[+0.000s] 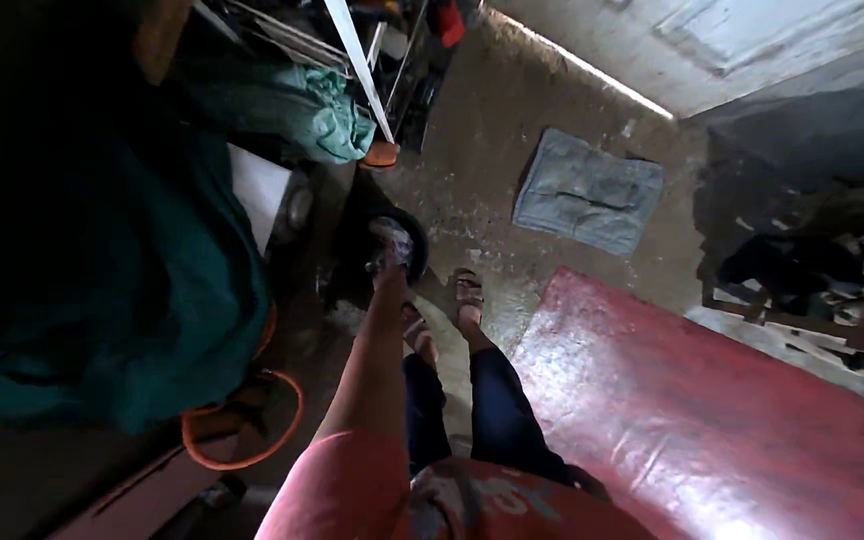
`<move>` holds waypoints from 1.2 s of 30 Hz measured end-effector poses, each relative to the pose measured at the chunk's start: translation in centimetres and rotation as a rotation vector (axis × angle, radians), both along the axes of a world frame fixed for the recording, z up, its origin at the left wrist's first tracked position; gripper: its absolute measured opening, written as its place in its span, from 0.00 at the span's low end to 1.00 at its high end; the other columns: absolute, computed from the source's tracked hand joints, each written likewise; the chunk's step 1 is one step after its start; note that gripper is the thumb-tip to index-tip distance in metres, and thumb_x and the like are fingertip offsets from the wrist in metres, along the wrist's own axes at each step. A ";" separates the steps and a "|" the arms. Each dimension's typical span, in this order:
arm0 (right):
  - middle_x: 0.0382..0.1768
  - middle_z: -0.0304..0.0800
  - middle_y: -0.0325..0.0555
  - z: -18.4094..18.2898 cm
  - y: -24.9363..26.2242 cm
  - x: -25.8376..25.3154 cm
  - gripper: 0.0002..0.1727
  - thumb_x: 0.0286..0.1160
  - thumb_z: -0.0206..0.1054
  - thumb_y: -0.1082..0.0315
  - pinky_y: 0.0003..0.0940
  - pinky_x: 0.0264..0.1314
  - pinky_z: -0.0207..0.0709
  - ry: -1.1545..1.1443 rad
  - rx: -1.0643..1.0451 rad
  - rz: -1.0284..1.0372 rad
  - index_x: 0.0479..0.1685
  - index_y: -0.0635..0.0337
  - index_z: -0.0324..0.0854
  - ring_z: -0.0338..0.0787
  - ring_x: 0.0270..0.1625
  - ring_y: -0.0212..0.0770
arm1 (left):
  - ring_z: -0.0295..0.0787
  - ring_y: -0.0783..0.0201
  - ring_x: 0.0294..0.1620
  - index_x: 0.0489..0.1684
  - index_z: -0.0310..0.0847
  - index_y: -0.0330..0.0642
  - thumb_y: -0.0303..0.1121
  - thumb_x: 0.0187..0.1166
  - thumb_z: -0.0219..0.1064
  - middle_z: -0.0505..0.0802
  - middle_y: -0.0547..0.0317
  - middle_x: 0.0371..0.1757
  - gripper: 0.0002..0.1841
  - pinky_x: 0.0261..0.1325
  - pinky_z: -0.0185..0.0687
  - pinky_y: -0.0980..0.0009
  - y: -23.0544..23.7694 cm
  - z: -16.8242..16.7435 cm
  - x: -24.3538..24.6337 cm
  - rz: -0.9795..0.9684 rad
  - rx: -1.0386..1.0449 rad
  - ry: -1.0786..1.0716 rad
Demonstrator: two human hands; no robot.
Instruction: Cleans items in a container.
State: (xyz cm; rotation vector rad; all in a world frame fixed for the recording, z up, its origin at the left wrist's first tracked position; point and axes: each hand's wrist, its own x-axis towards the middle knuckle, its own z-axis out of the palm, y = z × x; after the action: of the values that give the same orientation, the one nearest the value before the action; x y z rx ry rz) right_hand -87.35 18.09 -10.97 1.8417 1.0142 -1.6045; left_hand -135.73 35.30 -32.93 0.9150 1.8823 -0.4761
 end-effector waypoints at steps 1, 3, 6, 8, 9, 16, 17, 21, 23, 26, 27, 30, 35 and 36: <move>0.67 0.87 0.66 -2.5 -1.2 2.7 0.20 0.83 0.64 0.71 0.46 0.80 0.76 -0.003 0.034 0.065 0.70 0.73 0.80 0.87 0.71 0.54 | 0.70 0.29 0.82 0.82 0.71 0.39 0.36 0.72 0.77 0.62 0.39 0.92 0.35 0.73 0.76 0.32 -0.1 -0.8 -0.3 -0.001 -0.004 -0.001; 0.65 0.89 0.64 -6.0 -2.5 7.2 0.20 0.82 0.67 0.68 0.51 0.78 0.78 -0.026 0.076 0.161 0.68 0.70 0.83 0.89 0.69 0.56 | 0.78 0.34 0.77 0.80 0.71 0.33 0.42 0.74 0.75 0.78 0.33 0.79 0.36 0.73 0.77 0.35 -0.3 -0.6 -0.9 0.013 -0.054 -0.046; 0.66 0.88 0.64 -6.8 1.1 8.1 0.21 0.86 0.64 0.67 0.55 0.75 0.79 -0.117 0.011 0.182 0.73 0.67 0.79 0.89 0.67 0.57 | 0.79 0.37 0.76 0.69 0.83 0.38 0.47 0.76 0.74 0.85 0.36 0.72 0.27 0.76 0.74 0.36 -0.8 -1.0 -1.9 0.064 0.014 -0.169; 0.68 0.86 0.65 -6.6 4.2 7.1 0.22 0.88 0.62 0.66 0.58 0.72 0.82 -0.149 0.004 0.159 0.75 0.66 0.78 0.91 0.65 0.59 | 0.81 0.35 0.73 0.65 0.86 0.40 0.44 0.76 0.75 0.87 0.36 0.70 0.23 0.74 0.75 0.34 -1.3 0.2 -2.3 0.177 0.173 -0.230; 0.68 0.86 0.65 -6.5 5.6 6.4 0.21 0.88 0.61 0.66 0.58 0.70 0.82 -0.156 0.009 0.145 0.76 0.66 0.77 0.91 0.63 0.59 | 0.81 0.36 0.73 0.65 0.86 0.41 0.43 0.76 0.76 0.87 0.38 0.70 0.23 0.74 0.74 0.34 -1.3 1.4 -2.6 0.237 0.241 -0.256; 0.68 0.86 0.65 -7.6 11.1 2.3 0.21 0.90 0.58 0.67 0.55 0.67 0.84 -0.058 0.078 0.183 0.75 0.68 0.78 0.93 0.59 0.57 | 0.87 0.47 0.69 0.71 0.83 0.40 0.39 0.86 0.66 0.89 0.42 0.68 0.19 0.73 0.79 0.43 3.8 4.7 -7.4 0.556 0.386 -0.289; 0.68 0.86 0.64 -7.7 11.4 1.8 0.20 0.90 0.58 0.67 0.54 0.67 0.84 -0.050 0.075 0.203 0.75 0.67 0.78 0.93 0.59 0.57 | 0.86 0.48 0.70 0.71 0.82 0.41 0.38 0.87 0.65 0.89 0.43 0.69 0.19 0.75 0.78 0.45 3.9 3.9 -8.2 0.579 0.401 -0.257; 0.65 0.88 0.64 -8.2 11.2 1.2 0.20 0.90 0.58 0.66 0.55 0.67 0.84 -0.057 0.046 0.215 0.74 0.66 0.78 0.93 0.58 0.56 | 0.80 0.44 0.77 0.72 0.83 0.41 0.37 0.87 0.64 0.86 0.40 0.73 0.19 0.81 0.72 0.43 2.6 -0.7 -10.2 0.379 0.368 -0.157; 0.64 0.89 0.64 -8.7 10.4 1.7 0.20 0.90 0.59 0.66 0.55 0.67 0.84 -0.076 0.033 0.188 0.74 0.66 0.78 0.93 0.58 0.56 | 0.75 0.36 0.80 0.72 0.83 0.43 0.41 0.84 0.67 0.82 0.36 0.76 0.21 0.80 0.69 0.36 0.9 -2.9 -10.0 0.166 0.280 -0.067; 0.64 0.89 0.63 -9.2 9.3 2.8 0.21 0.88 0.61 0.65 0.55 0.70 0.82 -0.085 -0.007 0.202 0.75 0.65 0.78 0.92 0.61 0.56 | 0.66 0.32 0.85 0.83 0.74 0.48 0.42 0.69 0.81 0.73 0.38 0.86 0.38 0.81 0.66 0.33 -2.3 -6.0 -8.6 0.004 0.185 -0.054; 0.65 0.89 0.63 -9.3 9.2 2.9 0.22 0.87 0.62 0.66 0.55 0.71 0.82 -0.095 -0.032 0.211 0.75 0.65 0.78 0.92 0.63 0.56 | 0.67 0.32 0.85 0.86 0.71 0.51 0.40 0.64 0.84 0.72 0.41 0.87 0.42 0.79 0.69 0.33 -3.6 -7.2 -7.9 -0.029 0.175 -0.040; 0.66 0.88 0.61 -9.7 8.9 3.5 0.23 0.83 0.67 0.66 0.54 0.71 0.82 -0.121 -0.095 0.271 0.75 0.63 0.78 0.91 0.65 0.55 | 0.73 0.31 0.80 0.78 0.79 0.51 0.24 0.65 0.79 0.79 0.37 0.80 0.35 0.74 0.72 0.31 -5.9 -7.8 -5.0 -0.015 0.146 0.042; 0.67 0.88 0.61 -9.6 9.6 3.6 0.25 0.81 0.70 0.67 0.54 0.70 0.83 -0.125 -0.077 0.271 0.76 0.63 0.78 0.92 0.64 0.55 | 0.82 0.35 0.74 0.69 0.84 0.37 0.33 0.86 0.61 0.87 0.35 0.70 0.17 0.75 0.75 0.38 -2.3 -3.0 -2.9 0.023 0.087 -0.123; 0.66 0.89 0.60 -9.6 9.9 3.3 0.24 0.82 0.70 0.67 0.53 0.70 0.83 -0.116 -0.060 0.262 0.75 0.63 0.78 0.92 0.64 0.54 | 0.85 0.36 0.70 0.67 0.86 0.39 0.35 0.87 0.62 0.90 0.37 0.67 0.17 0.73 0.77 0.36 -2.7 -4.0 -2.7 0.085 0.183 -0.131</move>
State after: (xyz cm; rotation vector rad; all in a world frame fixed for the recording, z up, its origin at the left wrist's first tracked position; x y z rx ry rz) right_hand -84.01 27.98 -20.53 1.6640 1.0919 -1.3437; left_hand -138.38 32.58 -36.94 0.9577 1.8573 -0.1897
